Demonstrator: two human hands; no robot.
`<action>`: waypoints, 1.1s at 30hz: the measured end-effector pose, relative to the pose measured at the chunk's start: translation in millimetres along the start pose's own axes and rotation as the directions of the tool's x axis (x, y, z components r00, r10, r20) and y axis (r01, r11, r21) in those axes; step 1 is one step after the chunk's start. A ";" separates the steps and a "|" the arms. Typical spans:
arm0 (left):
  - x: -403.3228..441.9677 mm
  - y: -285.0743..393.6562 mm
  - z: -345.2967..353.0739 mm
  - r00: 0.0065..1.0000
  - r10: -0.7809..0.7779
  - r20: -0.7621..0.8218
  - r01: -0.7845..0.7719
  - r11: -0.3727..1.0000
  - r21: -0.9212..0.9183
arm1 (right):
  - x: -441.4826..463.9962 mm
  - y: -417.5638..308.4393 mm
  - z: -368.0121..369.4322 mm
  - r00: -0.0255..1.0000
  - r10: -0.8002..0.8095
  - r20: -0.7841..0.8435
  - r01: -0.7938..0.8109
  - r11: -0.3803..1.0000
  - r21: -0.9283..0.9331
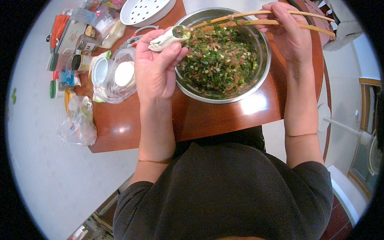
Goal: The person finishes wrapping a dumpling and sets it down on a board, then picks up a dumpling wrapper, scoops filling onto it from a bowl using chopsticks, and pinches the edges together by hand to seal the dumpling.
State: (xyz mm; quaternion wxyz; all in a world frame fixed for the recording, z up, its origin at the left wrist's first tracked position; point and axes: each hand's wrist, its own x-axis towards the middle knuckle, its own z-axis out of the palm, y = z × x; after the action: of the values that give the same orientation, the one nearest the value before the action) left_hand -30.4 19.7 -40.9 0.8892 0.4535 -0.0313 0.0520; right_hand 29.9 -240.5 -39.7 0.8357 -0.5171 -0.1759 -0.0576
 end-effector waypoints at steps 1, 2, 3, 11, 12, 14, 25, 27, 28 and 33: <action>0.1 -0.4 -0.3 1.000 0.004 -0.003 -0.004 1.000 -0.001 | 0.1 -0.5 0.5 1.000 -0.006 -0.005 0.006 1.000 -0.007; 0.3 -0.2 -0.3 1.000 0.009 -0.007 -0.009 1.000 -0.003 | 1.1 -1.1 0.5 1.000 -0.016 -0.012 0.016 1.000 -0.004; 0.4 -0.2 -0.3 1.000 0.010 -0.003 -0.010 1.000 -0.006 | 2.3 -0.9 0.0 0.999 -0.026 -0.020 0.026 1.000 0.000; -0.2 1.0 0.4 1.000 -0.004 -0.012 0.004 1.000 0.001 | 3.6 -8.3 -2.5 0.993 -0.068 -0.098 0.068 0.998 -0.007; 0.0 2.0 1.0 1.000 -0.015 -0.011 0.014 1.000 -0.008 | 3.4 -10.4 -5.2 0.994 -0.055 -0.095 0.051 0.998 -0.048; 0.6 3.1 1.1 0.999 -0.033 -0.007 0.033 0.999 -0.025 | 3.0 -12.2 -5.9 0.995 -0.043 -0.089 0.037 0.997 -0.070; 0.1 -1.7 2.0 0.999 0.042 0.032 -0.043 0.997 0.056 | -0.7 -7.5 3.3 0.999 -0.033 0.022 0.033 0.999 -0.011; -0.1 -2.5 3.1 0.998 0.054 0.032 -0.057 0.995 0.077 | -0.2 -6.1 2.3 0.999 -0.034 0.004 0.034 0.997 -0.067; -0.5 -2.5 3.7 0.998 0.058 0.025 -0.060 0.994 0.092 | 0.0 -5.1 1.3 0.999 -0.036 -0.005 0.035 0.995 -0.095; -0.7 -1.2 5.0 0.998 0.056 0.025 -0.059 0.994 0.095 | 1.0 -7.1 -3.2 0.998 -0.044 -0.032 0.039 0.985 -0.166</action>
State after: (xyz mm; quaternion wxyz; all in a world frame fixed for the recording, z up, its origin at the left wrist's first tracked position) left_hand -31.0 14.9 -39.0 0.8641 0.4952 -0.0517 0.0741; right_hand 29.6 -246.5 -34.6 0.7915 -0.5797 -0.1663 -0.0986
